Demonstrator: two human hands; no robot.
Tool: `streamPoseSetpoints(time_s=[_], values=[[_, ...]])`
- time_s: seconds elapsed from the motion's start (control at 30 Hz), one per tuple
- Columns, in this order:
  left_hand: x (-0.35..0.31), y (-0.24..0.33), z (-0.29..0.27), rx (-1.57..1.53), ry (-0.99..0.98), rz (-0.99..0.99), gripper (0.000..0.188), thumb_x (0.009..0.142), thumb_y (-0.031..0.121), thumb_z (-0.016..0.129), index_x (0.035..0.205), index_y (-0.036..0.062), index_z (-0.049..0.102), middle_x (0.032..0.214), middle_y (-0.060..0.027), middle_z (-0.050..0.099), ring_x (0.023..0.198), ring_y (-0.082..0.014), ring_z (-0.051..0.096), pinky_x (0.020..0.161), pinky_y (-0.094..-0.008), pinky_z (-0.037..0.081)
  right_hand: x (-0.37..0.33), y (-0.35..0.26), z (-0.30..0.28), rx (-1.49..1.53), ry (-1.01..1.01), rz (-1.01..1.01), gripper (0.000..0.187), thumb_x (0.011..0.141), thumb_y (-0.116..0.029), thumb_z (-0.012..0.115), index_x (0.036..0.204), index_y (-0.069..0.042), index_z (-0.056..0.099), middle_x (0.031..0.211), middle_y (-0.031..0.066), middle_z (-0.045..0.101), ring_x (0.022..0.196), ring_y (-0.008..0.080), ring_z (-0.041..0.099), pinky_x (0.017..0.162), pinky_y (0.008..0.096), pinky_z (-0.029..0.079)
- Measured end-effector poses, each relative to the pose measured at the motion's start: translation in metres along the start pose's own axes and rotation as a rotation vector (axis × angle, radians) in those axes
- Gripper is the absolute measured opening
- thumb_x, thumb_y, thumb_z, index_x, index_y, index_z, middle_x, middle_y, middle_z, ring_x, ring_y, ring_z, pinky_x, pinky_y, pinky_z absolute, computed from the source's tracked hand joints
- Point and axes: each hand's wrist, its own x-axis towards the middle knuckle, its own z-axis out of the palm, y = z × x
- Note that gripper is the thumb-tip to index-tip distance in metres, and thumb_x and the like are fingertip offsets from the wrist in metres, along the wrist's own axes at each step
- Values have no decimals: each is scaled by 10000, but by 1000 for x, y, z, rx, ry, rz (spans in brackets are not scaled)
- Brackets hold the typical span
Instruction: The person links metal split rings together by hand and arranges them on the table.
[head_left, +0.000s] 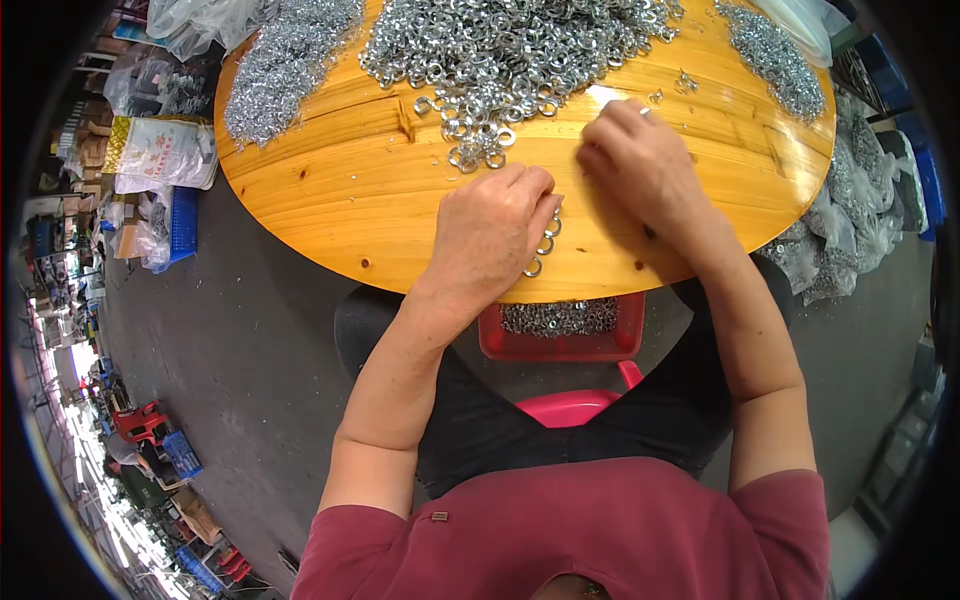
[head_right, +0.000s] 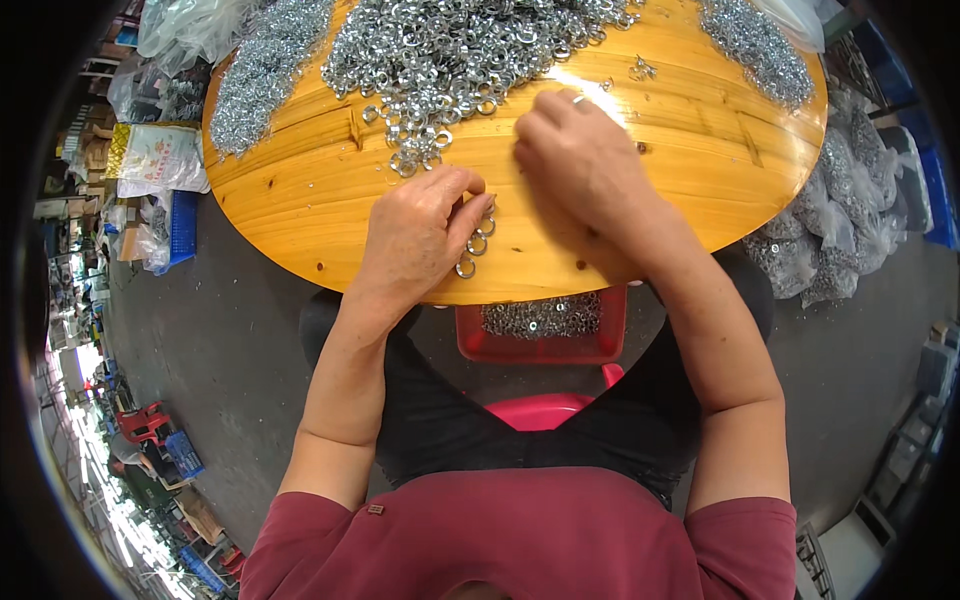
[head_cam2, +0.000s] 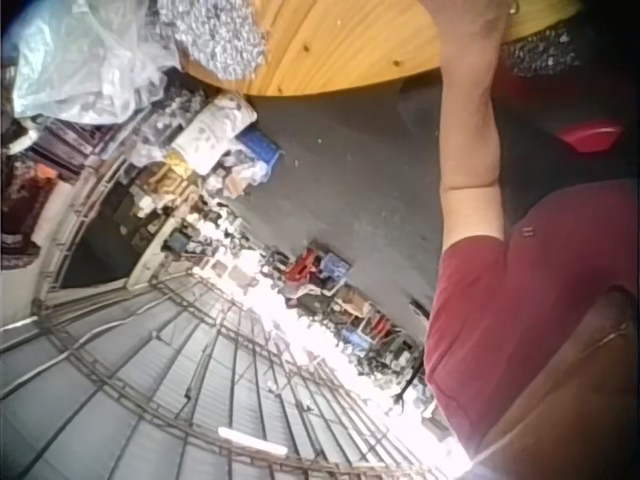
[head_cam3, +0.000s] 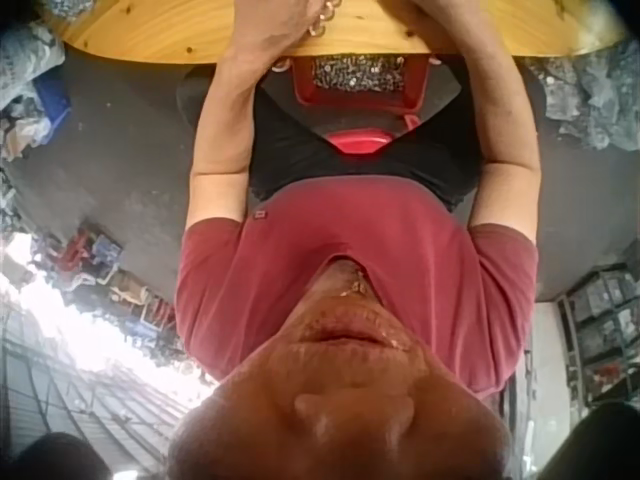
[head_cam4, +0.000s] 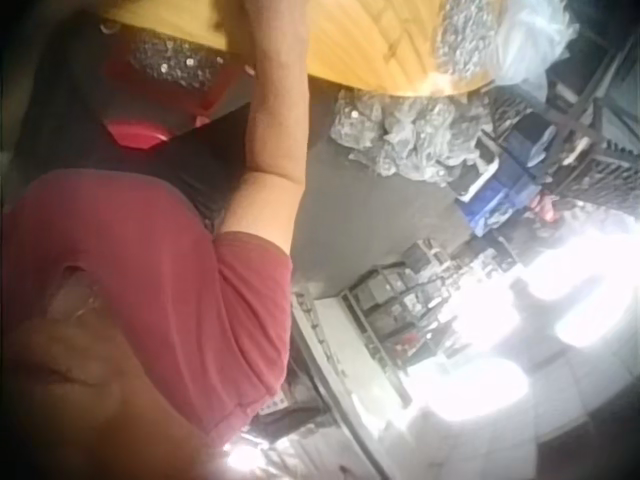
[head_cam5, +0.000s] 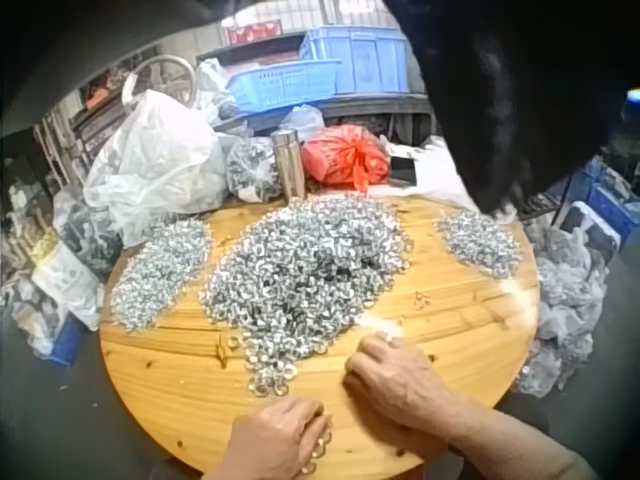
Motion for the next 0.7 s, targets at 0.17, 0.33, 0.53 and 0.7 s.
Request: streamPoseSetpoints(time_s=[0.17,0.33,0.53,0.7], values=[[-7,-2,-15,-347,19,6,42,816,64,640,830,29,623,746,-53,606,568,-199,522,533,-314,423,0,23,-10,-114,-65,213,94,807,-87,641,892,-71,603,868,50,558,739,226,547,708,303,452],[-17,-13,-44,-347,205,-220,29,806,42,643,821,26,625,741,-53,601,570,-196,506,539,-299,412,2,1,-11,207,-78,89,108,792,-79,648,889,-74,601,866,52,554,762,224,533,742,310,442],[-38,-36,-41,-137,197,-285,53,811,73,638,844,33,630,759,-60,619,614,-216,535,606,-304,431,7,-24,1,280,-168,-64,115,782,-66,651,886,-69,602,861,57,547,776,221,516,745,320,437],[-45,-32,-27,147,149,-142,93,811,103,629,879,41,626,790,-64,642,677,-229,571,684,-319,437,7,-37,8,245,-136,-154,103,777,-74,647,870,-63,603,854,64,541,762,230,519,736,323,439]])
